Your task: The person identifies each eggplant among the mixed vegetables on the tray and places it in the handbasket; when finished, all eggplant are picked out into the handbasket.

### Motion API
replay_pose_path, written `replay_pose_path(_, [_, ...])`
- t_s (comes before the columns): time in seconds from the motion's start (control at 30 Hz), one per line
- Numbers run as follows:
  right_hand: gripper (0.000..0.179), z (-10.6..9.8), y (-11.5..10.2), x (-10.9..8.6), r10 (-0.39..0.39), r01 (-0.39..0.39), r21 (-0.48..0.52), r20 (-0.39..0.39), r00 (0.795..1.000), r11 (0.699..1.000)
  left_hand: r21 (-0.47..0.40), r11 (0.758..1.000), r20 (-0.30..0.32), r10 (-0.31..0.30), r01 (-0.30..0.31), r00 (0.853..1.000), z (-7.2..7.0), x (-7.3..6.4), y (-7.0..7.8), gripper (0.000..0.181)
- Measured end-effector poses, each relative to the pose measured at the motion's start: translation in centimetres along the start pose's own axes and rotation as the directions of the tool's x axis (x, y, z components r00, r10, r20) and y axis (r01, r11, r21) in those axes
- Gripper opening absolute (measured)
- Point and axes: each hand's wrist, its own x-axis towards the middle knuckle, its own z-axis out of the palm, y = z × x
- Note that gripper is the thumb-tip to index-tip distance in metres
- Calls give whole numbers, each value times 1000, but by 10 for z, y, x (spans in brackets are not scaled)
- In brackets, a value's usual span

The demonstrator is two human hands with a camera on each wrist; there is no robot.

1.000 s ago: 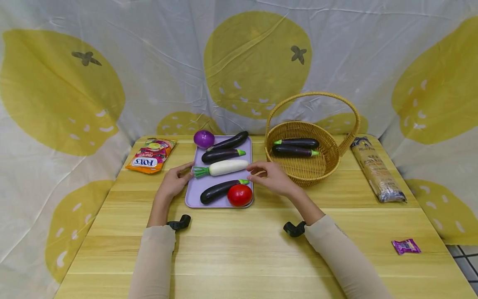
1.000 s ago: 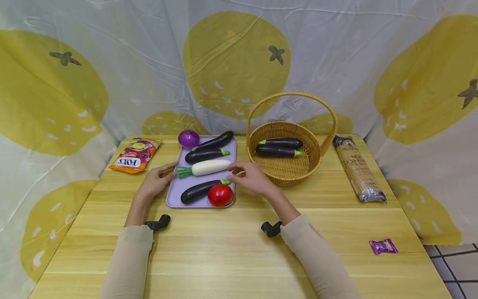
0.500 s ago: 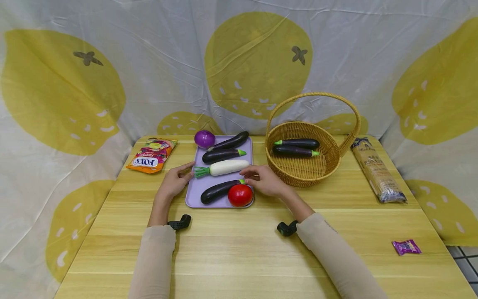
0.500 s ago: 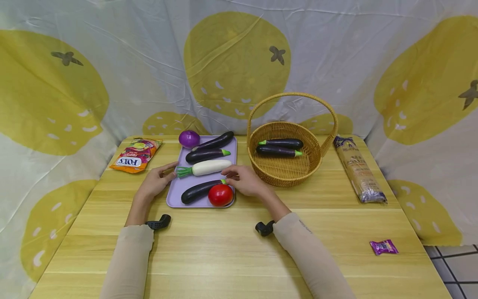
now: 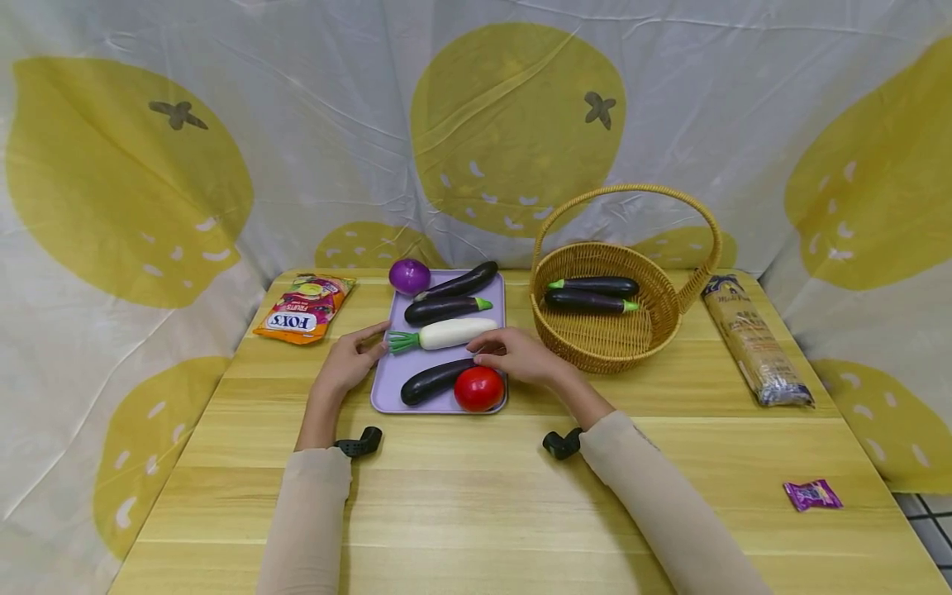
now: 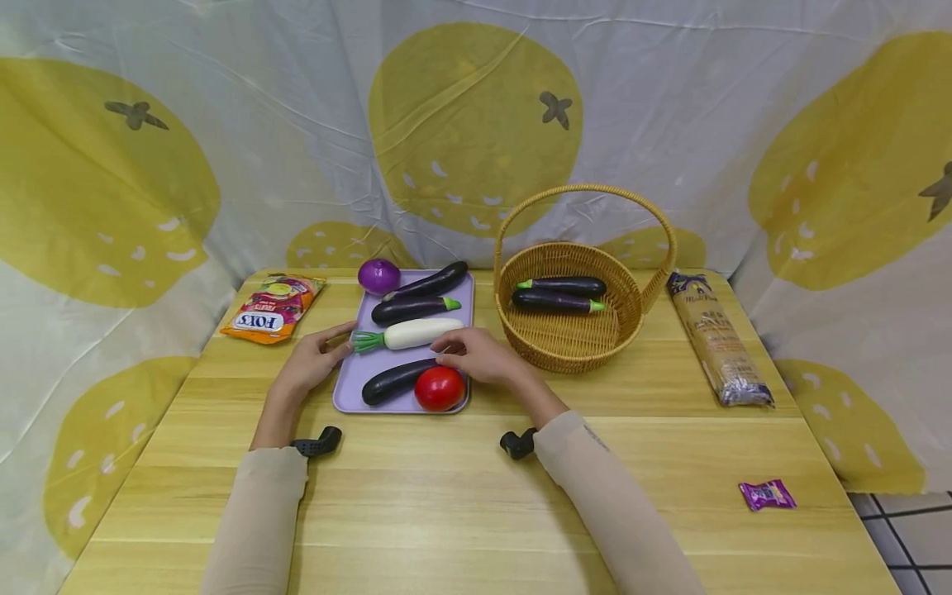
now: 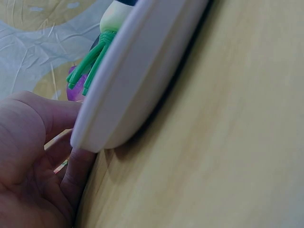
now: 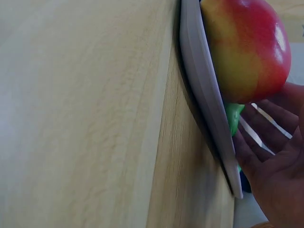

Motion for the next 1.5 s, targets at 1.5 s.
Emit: replay_pose_path(1.5, [34,14,-17,17,-20,19,-49,-24,1000,999,16,1000,-10,-14,14,1000,1,-1,-1,47])
